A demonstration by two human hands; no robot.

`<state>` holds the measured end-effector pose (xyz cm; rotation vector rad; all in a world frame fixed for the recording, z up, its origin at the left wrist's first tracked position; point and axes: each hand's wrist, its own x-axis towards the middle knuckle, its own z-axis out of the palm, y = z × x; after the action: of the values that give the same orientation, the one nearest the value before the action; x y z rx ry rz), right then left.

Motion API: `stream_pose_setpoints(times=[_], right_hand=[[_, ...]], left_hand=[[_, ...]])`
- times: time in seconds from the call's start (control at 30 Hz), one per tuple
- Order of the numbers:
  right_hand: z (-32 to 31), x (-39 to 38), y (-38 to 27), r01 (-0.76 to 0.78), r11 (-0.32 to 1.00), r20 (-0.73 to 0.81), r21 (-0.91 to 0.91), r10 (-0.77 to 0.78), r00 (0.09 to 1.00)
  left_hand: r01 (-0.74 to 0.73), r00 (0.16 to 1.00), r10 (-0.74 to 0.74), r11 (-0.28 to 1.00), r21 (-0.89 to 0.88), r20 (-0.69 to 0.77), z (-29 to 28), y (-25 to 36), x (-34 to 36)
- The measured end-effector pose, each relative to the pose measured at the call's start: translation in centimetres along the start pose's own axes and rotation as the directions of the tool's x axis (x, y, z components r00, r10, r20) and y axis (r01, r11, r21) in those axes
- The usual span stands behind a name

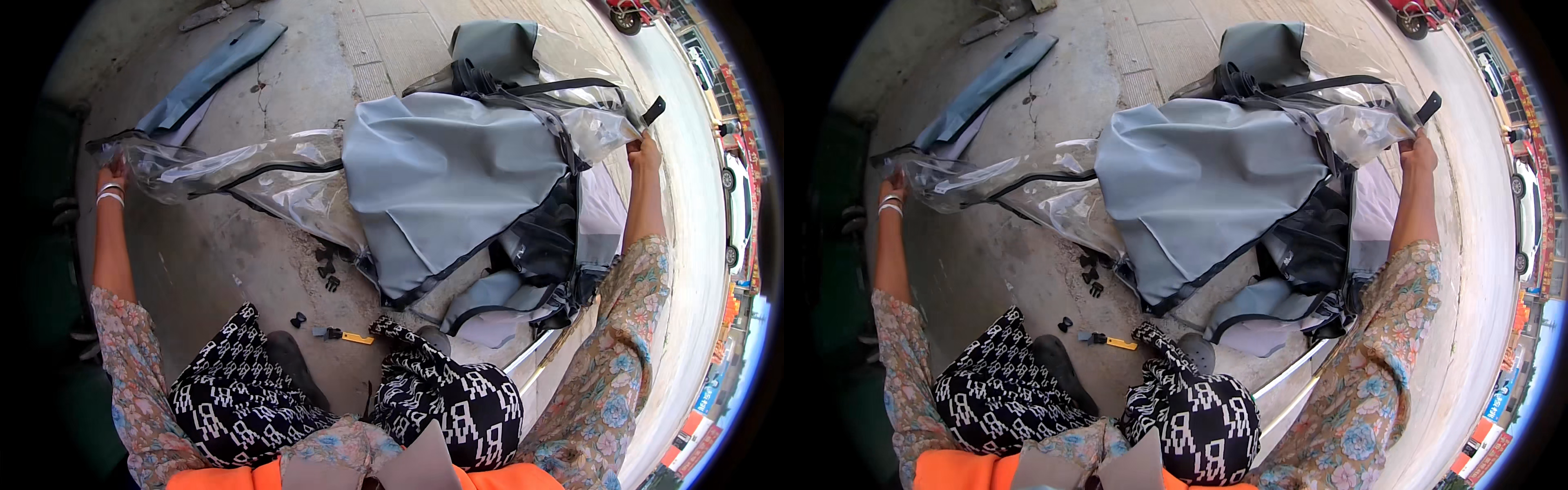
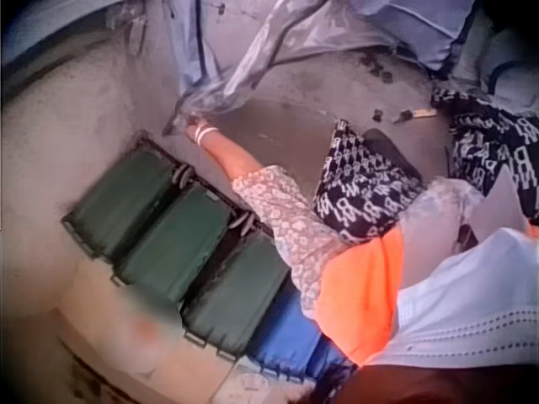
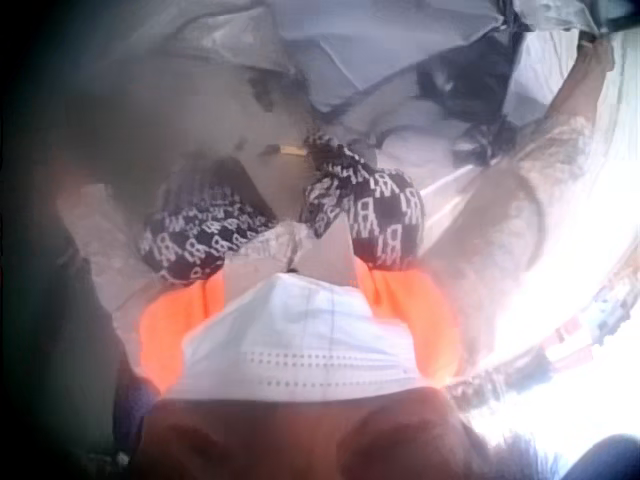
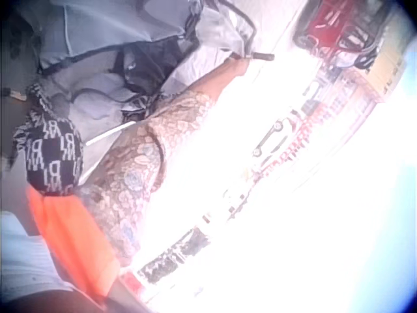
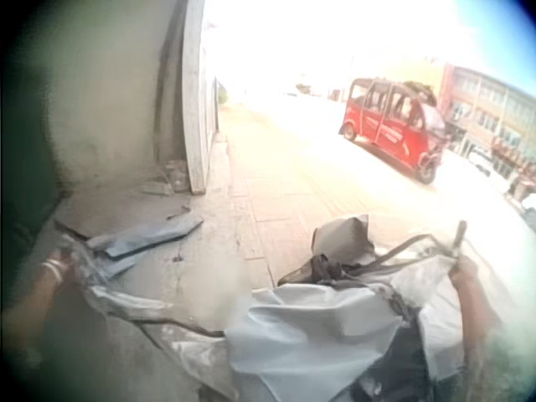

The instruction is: The person sits on the ground and uses a yellow utility knife to cut a zipper off a gray fabric bag. They then remove the clear plastic window from the bag and separate the zipper from the fabric, handling the components with their hands.

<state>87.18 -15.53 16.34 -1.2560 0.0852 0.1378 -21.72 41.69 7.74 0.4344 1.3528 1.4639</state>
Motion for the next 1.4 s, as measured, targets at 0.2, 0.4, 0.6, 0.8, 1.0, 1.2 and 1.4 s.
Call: stream_pose_setpoints(times=[0.2,0.4,0.6,0.8,1.0,1.2,1.4], right_hand=[[10.5,3.9,-12.0,0.207,0.952,0.297,0.226,-0.270,0.916],[11.4,-15.5,-4.8,0.470,0.710,0.596,-0.524,-0.089,0.798],[3.8,-41.6,4.4,0.906,0.004,0.906,-0.423,-0.015,0.423],[-6.2,-41.1,10.7,0.381,-0.146,0.222,-0.913,0.607,0.763],[-3.2,-37.9,16.6,-0.265,0.821,0.372,-0.507,0.485,0.791],[-5.7,-22.7,12.5,-0.134,0.887,0.072,-0.441,0.184,0.980],[-6.1,-23.1,12.0,-0.380,0.760,0.063,-0.527,0.481,0.875]], left_hand=[[-0.084,0.983,0.111,0.980,-0.182,0.146,2.4,-0.4,-2.0],[-0.227,0.967,0.154,0.883,0.410,0.205,4.9,-7.2,-14.7],[-0.877,0.333,0.317,-0.241,0.416,0.888,5.2,-11.3,-27.5],[-0.953,0.026,0.042,-0.300,0.037,0.999,8.2,-20.8,-35.5],[-0.952,0.295,-0.279,-0.170,0.255,0.914,11.1,-18.9,-31.5],[-0.939,0.340,-0.219,-0.035,0.341,0.915,7.9,-14.0,-26.9],[-0.784,0.545,-0.574,-0.090,0.614,0.612,1.3,-14.5,-21.5]])
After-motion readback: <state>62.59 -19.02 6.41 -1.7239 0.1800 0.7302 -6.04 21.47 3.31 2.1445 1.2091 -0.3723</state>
